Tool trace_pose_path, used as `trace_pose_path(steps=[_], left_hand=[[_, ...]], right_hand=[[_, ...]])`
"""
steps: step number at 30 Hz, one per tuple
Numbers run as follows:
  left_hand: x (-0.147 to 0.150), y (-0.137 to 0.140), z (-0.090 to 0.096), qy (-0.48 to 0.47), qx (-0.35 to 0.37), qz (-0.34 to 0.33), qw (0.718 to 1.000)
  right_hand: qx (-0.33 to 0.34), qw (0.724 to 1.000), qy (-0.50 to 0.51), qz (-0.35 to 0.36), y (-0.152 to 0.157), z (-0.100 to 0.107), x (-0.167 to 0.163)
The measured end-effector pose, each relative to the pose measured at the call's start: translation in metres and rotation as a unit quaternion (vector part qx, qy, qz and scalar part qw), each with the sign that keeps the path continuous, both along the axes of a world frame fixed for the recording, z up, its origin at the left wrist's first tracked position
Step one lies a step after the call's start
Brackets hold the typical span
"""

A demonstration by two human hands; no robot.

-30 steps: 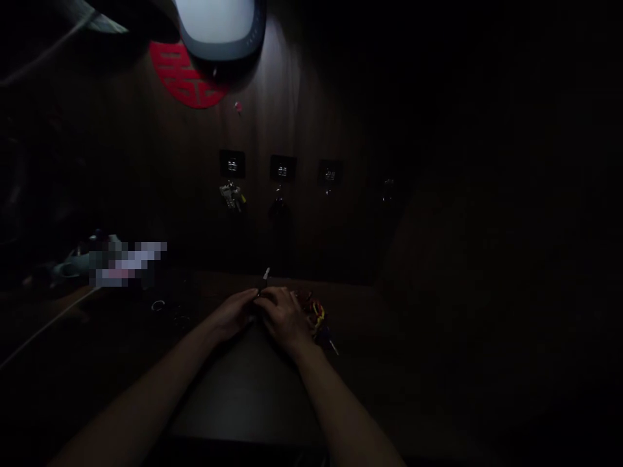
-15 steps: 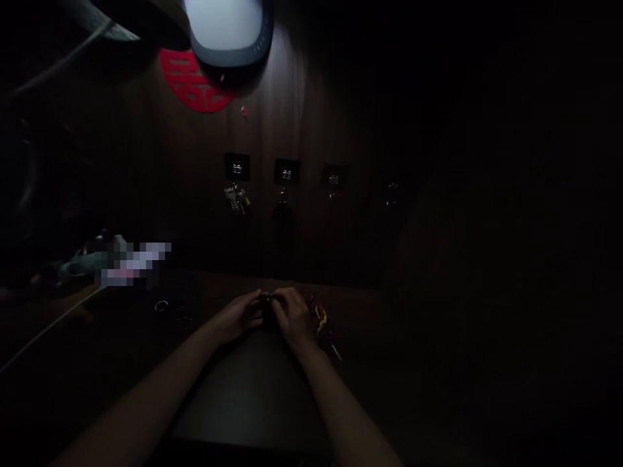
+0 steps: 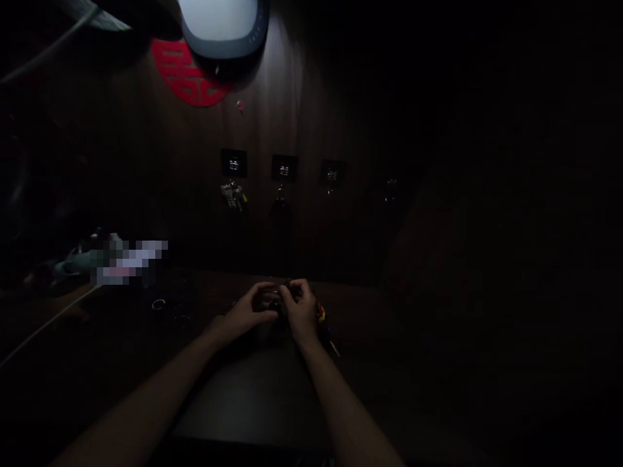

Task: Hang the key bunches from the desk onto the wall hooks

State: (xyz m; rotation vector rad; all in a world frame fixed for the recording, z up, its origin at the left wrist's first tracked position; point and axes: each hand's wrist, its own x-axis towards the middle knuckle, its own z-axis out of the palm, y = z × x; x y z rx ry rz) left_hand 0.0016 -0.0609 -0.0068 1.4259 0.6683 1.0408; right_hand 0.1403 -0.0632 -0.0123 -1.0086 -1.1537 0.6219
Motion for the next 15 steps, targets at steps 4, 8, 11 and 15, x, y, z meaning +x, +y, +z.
trace_pose_path(steps=[4,8,11,15], left_hand=[[0.0026,0.0028,-0.0065,0.013,0.022,0.031,0.999],[0.0018,0.0064,-0.0068,0.005,0.021,0.059,0.998],[-0.0008,0.0061,-0.0029,0.01,-0.001,0.049,0.999],[-0.0009,0.0038,0.0008,0.0,-0.04,0.025,0.999]], right_hand=[[-0.027,0.998,0.027,0.042,0.0002,-0.0018,-0.0008],[0.0,1.0,-0.009,0.004,-0.0007,0.0022,-0.0004],[-0.017,0.999,0.027,0.01,0.0002,0.0047,0.0013],[-0.086,0.988,0.108,0.066,0.0036,0.003,0.0041]])
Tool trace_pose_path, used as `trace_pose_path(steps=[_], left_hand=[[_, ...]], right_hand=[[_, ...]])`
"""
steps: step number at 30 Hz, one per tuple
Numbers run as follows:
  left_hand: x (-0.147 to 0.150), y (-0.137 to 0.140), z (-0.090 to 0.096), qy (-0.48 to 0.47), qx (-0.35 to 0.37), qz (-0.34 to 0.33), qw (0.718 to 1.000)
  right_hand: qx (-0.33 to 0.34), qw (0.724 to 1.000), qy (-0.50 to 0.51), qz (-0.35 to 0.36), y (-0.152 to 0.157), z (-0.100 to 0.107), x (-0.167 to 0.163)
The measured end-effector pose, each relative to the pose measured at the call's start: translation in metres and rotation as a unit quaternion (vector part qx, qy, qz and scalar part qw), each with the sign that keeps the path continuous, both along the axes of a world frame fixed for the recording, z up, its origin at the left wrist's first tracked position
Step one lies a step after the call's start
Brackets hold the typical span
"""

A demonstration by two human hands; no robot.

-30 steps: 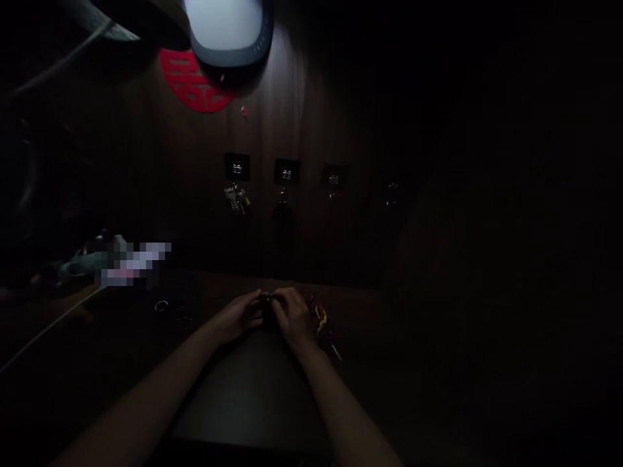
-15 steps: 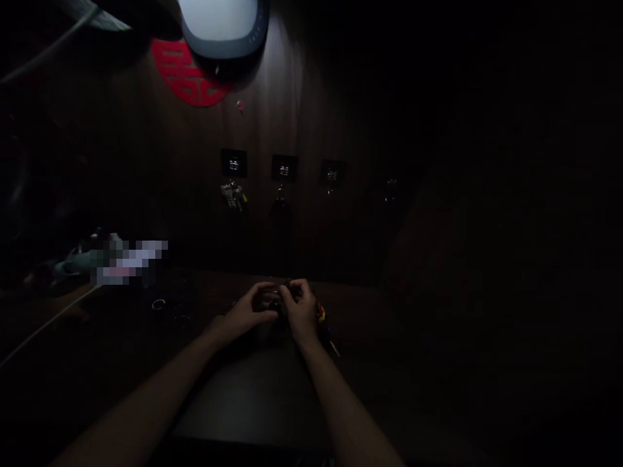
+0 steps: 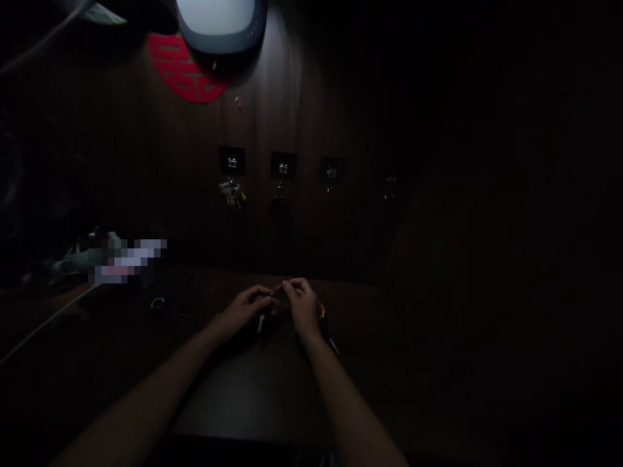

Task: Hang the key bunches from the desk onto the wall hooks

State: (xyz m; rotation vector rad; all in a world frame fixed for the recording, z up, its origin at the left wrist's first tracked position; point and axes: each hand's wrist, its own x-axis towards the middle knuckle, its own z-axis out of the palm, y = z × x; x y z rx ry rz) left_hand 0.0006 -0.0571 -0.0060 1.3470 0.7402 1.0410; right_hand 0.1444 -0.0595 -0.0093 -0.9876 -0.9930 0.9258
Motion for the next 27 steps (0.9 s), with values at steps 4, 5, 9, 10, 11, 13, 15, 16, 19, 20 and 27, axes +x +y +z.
trace_pose_path(steps=[4,5,9,10,11,13,15,16,19,20,27], left_hand=[[0.002,-0.002,0.001,-0.056,-0.077,-0.039,0.995],[0.002,-0.003,0.001,-0.07,-0.091,-0.048,0.992],[-0.001,-0.005,0.003,-0.112,-0.116,-0.061,0.985],[-0.002,-0.004,0.004,-0.119,-0.125,-0.063,0.983],[-0.003,-0.004,0.004,-0.125,-0.136,-0.066,0.981],[-0.005,-0.003,0.005,-0.133,-0.157,-0.075,0.976],[-0.007,-0.001,0.004,-0.137,-0.176,-0.091,0.97],[-0.008,0.0,0.003,-0.14,-0.184,-0.102,0.968],[-0.009,0.003,-0.001,-0.14,-0.207,-0.131,0.959],[-0.009,0.005,-0.002,-0.137,-0.212,-0.134,0.958],[-0.01,0.008,-0.003,-0.14,-0.224,-0.092,0.96]], right_hand=[[-0.035,0.996,0.061,0.048,0.001,-0.002,0.001],[-0.037,0.994,0.077,0.062,0.0,-0.001,0.0],[-0.037,0.986,0.108,0.122,-0.005,0.003,-0.002],[-0.033,0.985,0.106,0.132,-0.006,0.004,-0.002],[-0.028,0.985,0.1,0.137,-0.007,0.004,-0.002],[-0.016,0.987,0.085,0.133,-0.006,0.004,-0.001],[-0.006,0.991,0.074,0.112,-0.005,0.003,0.0],[-0.004,0.992,0.072,0.099,-0.004,0.003,0.001],[-0.005,0.995,0.076,0.061,-0.001,0.004,0.003],[-0.005,0.996,0.08,0.05,-0.001,0.005,0.004],[0.027,0.996,0.089,0.008,0.002,0.032,0.003]])
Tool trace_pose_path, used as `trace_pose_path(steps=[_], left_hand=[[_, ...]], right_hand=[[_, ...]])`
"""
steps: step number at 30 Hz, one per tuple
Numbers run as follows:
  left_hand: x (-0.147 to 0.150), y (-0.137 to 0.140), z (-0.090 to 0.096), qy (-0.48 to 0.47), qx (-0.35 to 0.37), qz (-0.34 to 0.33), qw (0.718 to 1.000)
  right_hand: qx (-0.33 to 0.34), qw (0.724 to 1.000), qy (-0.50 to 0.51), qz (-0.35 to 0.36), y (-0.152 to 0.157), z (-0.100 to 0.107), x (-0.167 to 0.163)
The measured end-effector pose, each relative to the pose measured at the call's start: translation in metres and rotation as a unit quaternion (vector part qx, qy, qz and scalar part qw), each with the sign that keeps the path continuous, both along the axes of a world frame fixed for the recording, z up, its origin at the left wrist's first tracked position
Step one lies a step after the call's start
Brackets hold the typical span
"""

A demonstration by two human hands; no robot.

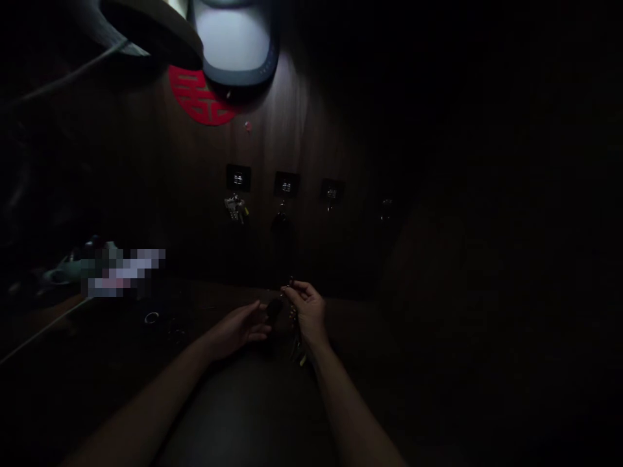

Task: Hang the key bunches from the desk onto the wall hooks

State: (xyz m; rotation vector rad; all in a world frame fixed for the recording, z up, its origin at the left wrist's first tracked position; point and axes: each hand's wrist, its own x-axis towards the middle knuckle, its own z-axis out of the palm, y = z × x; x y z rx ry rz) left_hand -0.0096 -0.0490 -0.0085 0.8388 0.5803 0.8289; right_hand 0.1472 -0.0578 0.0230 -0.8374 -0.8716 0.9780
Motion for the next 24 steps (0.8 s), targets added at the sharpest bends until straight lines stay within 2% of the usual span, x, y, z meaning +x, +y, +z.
trace_pose_path(steps=[3,8,13,17,24], left_hand=[[-0.002,0.0,0.002,0.009,0.019,0.001,1.0],[-0.003,0.004,0.001,0.031,0.032,0.051,0.998],[-0.003,0.014,-0.001,0.025,0.033,0.144,0.989],[-0.008,0.02,0.001,0.01,0.036,0.239,0.97],[-0.02,0.024,0.002,-0.038,0.048,0.356,0.932]], right_hand=[[0.02,1.0,-0.007,-0.014,0.004,0.017,-0.004],[0.059,0.998,-0.021,-0.027,0.02,0.047,-0.01],[0.098,0.995,-0.011,-0.033,0.041,0.083,-0.015],[0.126,0.992,-0.015,-0.026,0.057,0.11,-0.019],[0.121,0.992,-0.016,-0.013,0.077,0.136,-0.029]])
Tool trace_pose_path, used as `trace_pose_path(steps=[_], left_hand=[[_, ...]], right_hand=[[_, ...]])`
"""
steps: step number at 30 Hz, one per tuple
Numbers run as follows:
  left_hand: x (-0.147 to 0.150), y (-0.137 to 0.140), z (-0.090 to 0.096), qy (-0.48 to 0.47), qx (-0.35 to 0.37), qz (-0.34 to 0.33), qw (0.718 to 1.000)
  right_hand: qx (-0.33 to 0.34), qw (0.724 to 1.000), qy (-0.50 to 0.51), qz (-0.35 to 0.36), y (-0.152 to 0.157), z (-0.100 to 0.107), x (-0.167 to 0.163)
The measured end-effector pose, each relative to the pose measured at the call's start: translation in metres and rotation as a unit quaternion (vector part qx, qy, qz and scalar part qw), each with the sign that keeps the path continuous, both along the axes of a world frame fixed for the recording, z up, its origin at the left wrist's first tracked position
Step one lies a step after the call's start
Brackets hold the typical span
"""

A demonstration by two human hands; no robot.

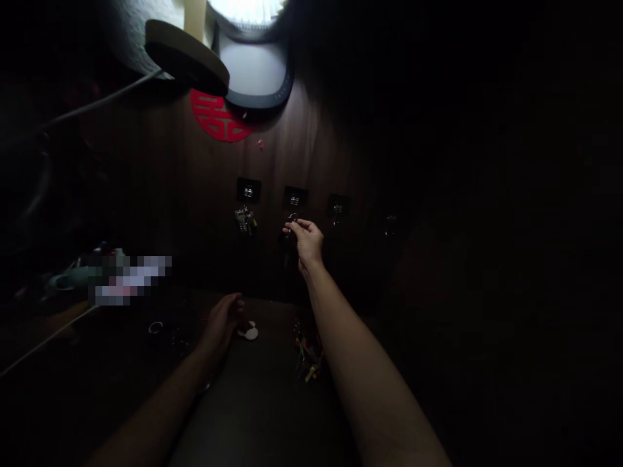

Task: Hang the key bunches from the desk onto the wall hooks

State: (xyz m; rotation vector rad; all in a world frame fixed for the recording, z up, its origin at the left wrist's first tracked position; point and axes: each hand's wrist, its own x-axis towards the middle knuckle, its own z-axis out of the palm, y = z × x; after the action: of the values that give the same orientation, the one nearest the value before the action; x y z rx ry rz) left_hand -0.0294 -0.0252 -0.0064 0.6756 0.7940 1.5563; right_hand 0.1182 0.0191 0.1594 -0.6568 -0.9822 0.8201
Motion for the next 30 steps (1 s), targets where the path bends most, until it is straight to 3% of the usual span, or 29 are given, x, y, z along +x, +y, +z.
trace_pose_path(steps=[7,17,24,30], left_hand=[[-0.001,0.003,0.0,-0.031,-0.012,0.036,0.999],[-0.002,0.003,0.002,-0.052,-0.019,0.036,0.998],[-0.003,0.006,0.003,-0.048,-0.026,0.045,0.997],[-0.003,0.008,0.0,-0.021,-0.019,0.049,0.998]], right_hand=[[-0.04,0.999,0.003,0.01,0.009,0.008,-0.004],[-0.084,0.996,-0.024,-0.036,0.007,-0.001,-0.006],[-0.122,0.99,-0.06,-0.045,0.006,-0.028,0.003],[-0.18,0.983,-0.032,-0.005,-0.001,-0.06,0.01]])
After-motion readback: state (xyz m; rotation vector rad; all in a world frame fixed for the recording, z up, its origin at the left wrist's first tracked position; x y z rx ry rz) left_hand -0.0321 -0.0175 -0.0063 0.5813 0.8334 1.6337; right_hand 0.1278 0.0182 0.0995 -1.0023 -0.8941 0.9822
